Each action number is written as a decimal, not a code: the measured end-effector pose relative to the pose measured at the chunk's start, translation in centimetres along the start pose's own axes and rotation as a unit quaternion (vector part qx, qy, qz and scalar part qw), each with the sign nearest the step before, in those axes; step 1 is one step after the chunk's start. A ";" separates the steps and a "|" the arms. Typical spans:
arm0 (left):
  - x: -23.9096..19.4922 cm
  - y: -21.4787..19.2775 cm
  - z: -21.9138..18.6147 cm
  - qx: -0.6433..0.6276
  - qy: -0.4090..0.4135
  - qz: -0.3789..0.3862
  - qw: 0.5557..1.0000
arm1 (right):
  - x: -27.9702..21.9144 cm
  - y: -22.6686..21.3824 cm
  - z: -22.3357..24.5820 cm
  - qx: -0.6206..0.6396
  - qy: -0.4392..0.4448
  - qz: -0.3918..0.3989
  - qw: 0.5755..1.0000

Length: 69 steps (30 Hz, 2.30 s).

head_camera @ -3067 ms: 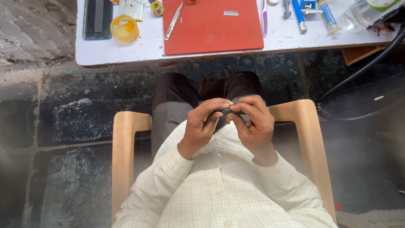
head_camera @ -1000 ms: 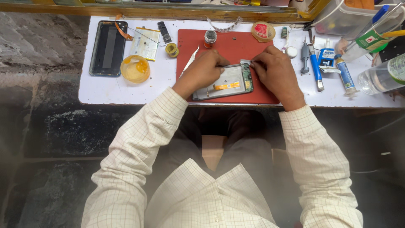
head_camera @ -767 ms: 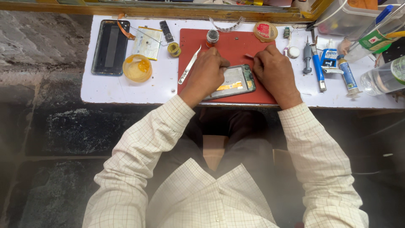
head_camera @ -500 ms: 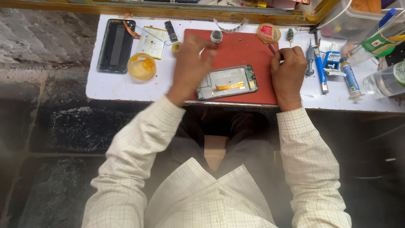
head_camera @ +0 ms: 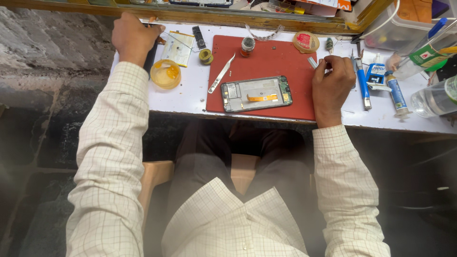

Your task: The person disassembles a smartphone, removes the motherboard, cleans it with a cotton swab, and reassembles the device by placing the motherboard back and connecting the battery. The person also handles the battery and screen components during the process.

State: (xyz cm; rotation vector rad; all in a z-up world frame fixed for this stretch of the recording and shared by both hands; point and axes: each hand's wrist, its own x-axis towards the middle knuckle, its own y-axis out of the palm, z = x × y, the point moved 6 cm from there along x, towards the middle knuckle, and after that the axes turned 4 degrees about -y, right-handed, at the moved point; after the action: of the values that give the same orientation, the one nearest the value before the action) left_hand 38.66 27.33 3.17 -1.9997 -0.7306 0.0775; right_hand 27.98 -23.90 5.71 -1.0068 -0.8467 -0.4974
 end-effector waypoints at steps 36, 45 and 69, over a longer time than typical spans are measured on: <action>-18.6 5.0 -14.4 -0.536 0.092 0.417 0.728 | -1.9 3.2 5.4 0.559 0.242 0.151 0.779; -16.5 6.2 -15.3 -0.637 0.078 0.288 0.711 | -2.5 3.2 5.4 0.578 0.216 0.184 0.765; -17.4 6.8 -15.1 -0.632 0.139 0.268 0.713 | -2.8 4.0 4.1 0.576 0.249 0.116 0.770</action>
State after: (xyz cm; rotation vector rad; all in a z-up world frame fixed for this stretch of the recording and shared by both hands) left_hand 32.75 4.09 1.44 -3.3784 0.1841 -0.5232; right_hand 27.58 -18.45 2.49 0.1898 -0.3788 0.0429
